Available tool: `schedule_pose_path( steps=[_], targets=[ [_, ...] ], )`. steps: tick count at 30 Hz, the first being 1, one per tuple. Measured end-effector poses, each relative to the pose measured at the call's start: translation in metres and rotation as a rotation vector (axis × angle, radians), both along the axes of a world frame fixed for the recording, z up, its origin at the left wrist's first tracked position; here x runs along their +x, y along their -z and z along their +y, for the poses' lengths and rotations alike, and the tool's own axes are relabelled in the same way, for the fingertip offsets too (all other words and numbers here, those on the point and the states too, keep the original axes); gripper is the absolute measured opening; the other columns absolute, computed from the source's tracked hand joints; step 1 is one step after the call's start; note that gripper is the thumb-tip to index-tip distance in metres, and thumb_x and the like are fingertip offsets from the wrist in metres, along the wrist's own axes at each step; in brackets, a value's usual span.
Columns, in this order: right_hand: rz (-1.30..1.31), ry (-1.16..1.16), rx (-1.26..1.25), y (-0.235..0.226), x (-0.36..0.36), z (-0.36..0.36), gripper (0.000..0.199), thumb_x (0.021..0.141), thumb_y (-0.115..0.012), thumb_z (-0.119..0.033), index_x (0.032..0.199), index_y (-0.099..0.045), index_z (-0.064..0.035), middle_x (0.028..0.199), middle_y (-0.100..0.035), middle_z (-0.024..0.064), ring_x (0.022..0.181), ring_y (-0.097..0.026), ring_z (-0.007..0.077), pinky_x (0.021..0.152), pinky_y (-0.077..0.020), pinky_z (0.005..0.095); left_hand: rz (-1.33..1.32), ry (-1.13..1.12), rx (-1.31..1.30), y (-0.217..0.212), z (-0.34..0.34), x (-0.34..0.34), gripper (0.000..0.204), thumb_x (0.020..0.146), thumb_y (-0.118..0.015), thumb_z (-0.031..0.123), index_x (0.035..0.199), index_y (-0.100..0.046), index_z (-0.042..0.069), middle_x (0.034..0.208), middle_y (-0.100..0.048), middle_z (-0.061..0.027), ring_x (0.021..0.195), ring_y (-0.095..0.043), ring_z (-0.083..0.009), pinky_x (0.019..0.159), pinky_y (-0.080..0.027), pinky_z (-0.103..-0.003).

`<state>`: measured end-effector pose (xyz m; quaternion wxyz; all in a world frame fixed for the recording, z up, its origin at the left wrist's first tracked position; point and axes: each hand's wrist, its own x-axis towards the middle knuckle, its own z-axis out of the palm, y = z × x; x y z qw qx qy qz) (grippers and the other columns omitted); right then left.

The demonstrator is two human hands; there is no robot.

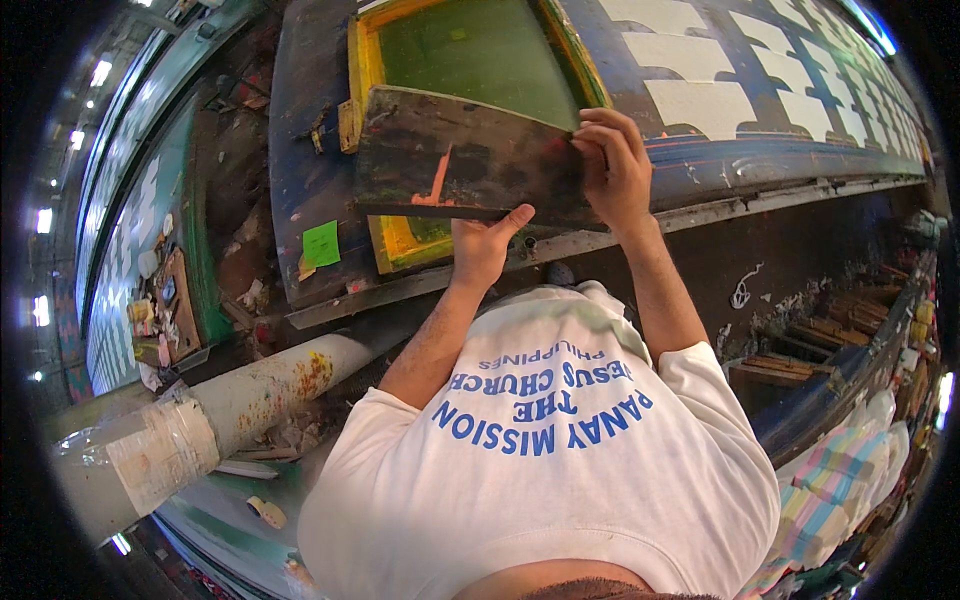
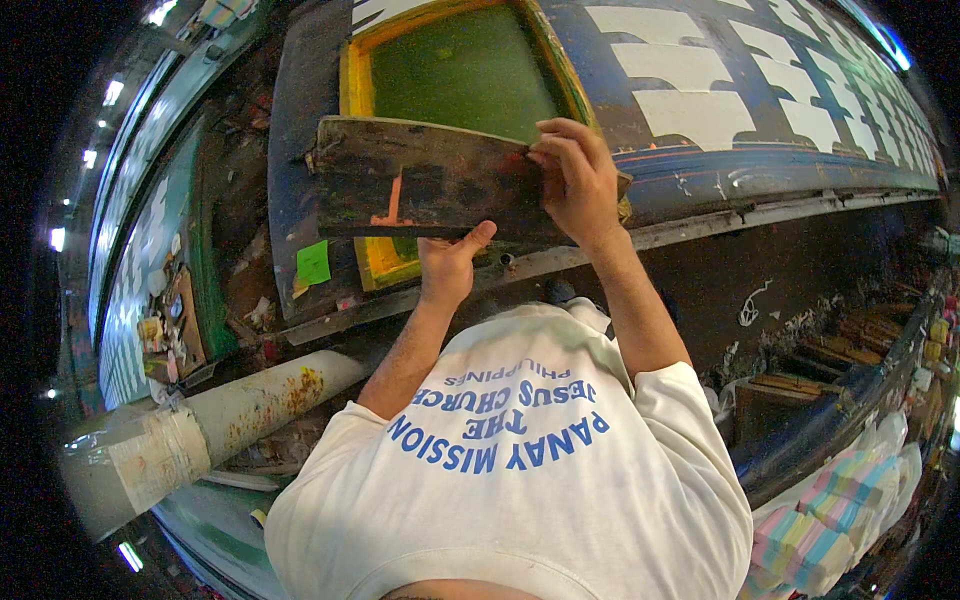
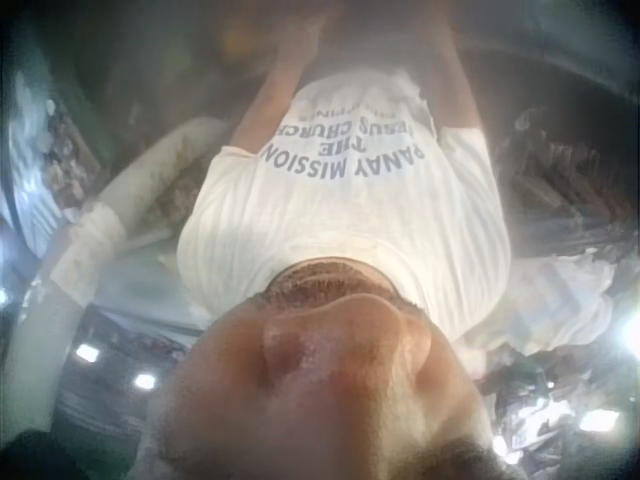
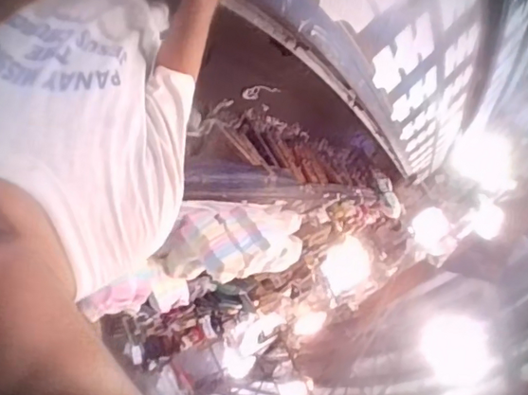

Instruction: The person assembles a green screen printing frame by placing a wooden bar along its edge and securing it. Another person hands over a second frame, which the person positions on the workbench. The person then handles a wooden squeegee and places it on the frame.

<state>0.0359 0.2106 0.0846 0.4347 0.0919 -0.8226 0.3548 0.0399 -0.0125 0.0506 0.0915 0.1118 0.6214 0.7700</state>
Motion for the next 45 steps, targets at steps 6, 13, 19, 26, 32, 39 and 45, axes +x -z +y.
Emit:
schedule_pose_path(
  steps=[6,13,19,26,32,39,45],
  targets=[
    [-0.164,0.39,-0.167,0.018,0.066,0.073,0.01,0.101,-0.069,0.001,0.109,-0.067,-0.0028,0.098,-0.075,0.0088,0.089,-0.073,0.0192,0.081,-0.0577,0.0324,-0.331,0.053,0.368,0.01,0.004,-0.013,0.022,0.094,-0.083,0.004,0.114,-0.073,0.007,0.111,-0.076,-0.0047,0.098,-0.075,-0.0161,0.079,-0.066,-0.032],
    [-0.74,0.718,-0.193,0.039,0.21,0.135,0.017,0.107,-0.061,-0.006,0.121,-0.071,-0.0062,0.105,-0.072,0.0071,0.091,-0.067,0.0165,0.081,-0.0544,0.034,-0.419,-0.035,0.357,0.006,0.004,-0.025,0.014,0.094,-0.083,0.008,0.086,-0.075,0.016,0.095,-0.078,-0.0023,0.087,-0.074,-0.0148,0.072,-0.06,-0.035],
    [-0.99,0.806,-0.203,0.037,0.248,0.116,0.015,0.102,-0.064,-0.001,0.114,-0.072,-0.0063,0.113,-0.073,0.012,0.097,-0.07,0.0182,0.084,-0.0556,0.0357,-0.44,-0.01,0.305,-0.001,0.013,-0.023,0.02,0.093,-0.086,0.011,0.079,-0.072,0.016,0.089,-0.075,-0.0015,0.084,-0.071,-0.0136,0.075,-0.06,-0.036],
    [-0.859,0.577,-0.344,0.026,0.201,0.084,0.025,0.091,-0.067,0.012,0.108,-0.071,-0.0054,0.133,-0.065,0.0147,0.117,-0.068,0.0328,0.094,-0.0565,0.0414,-0.501,-0.019,0.283,-0.006,0.02,-0.018,0.027,0.091,-0.088,0.013,0.076,-0.066,0.017,0.085,-0.071,-0.0017,0.084,-0.072,-0.0146,0.075,-0.062,-0.036],
    [-0.395,0.418,-0.016,0.014,0.161,0.051,0.02,0.088,-0.076,0.007,0.105,-0.074,-0.0027,0.101,-0.073,0.01,0.09,-0.074,0.0254,0.078,-0.0598,0.0334,-0.47,-0.019,0.356,0.004,0.008,-0.016,0.032,0.092,-0.086,0.009,0.074,-0.063,0.019,0.086,-0.072,-0.0023,0.083,-0.072,-0.0149,0.073,-0.063,-0.037],
    [-0.235,0.135,0.154,0.019,0.116,-0.036,0.033,0.081,-0.087,-0.003,0.111,-0.08,-0.0135,0.1,-0.068,0.0055,0.093,-0.067,0.0283,0.084,-0.0545,0.0398,-0.421,-0.032,0.405,0.004,-0.002,-0.006,0.026,0.095,-0.081,0.004,0.118,-0.07,0.008,0.113,-0.076,-0.0043,0.1,-0.074,-0.0155,0.084,-0.063,-0.032],
    [-0.196,0.157,0.314,0.024,0.092,-0.066,0.036,0.08,-0.089,-0.009,0.113,-0.079,-0.0172,0.098,-0.067,0.0018,0.091,-0.065,0.0242,0.086,-0.0504,0.0413,-0.409,-0.126,0.372,-0.002,-0.005,0.006,0.021,0.094,-0.083,0.005,0.111,-0.071,0.011,0.108,-0.076,-0.003,0.097,-0.073,-0.0145,0.081,-0.06,-0.031]
  ],
)
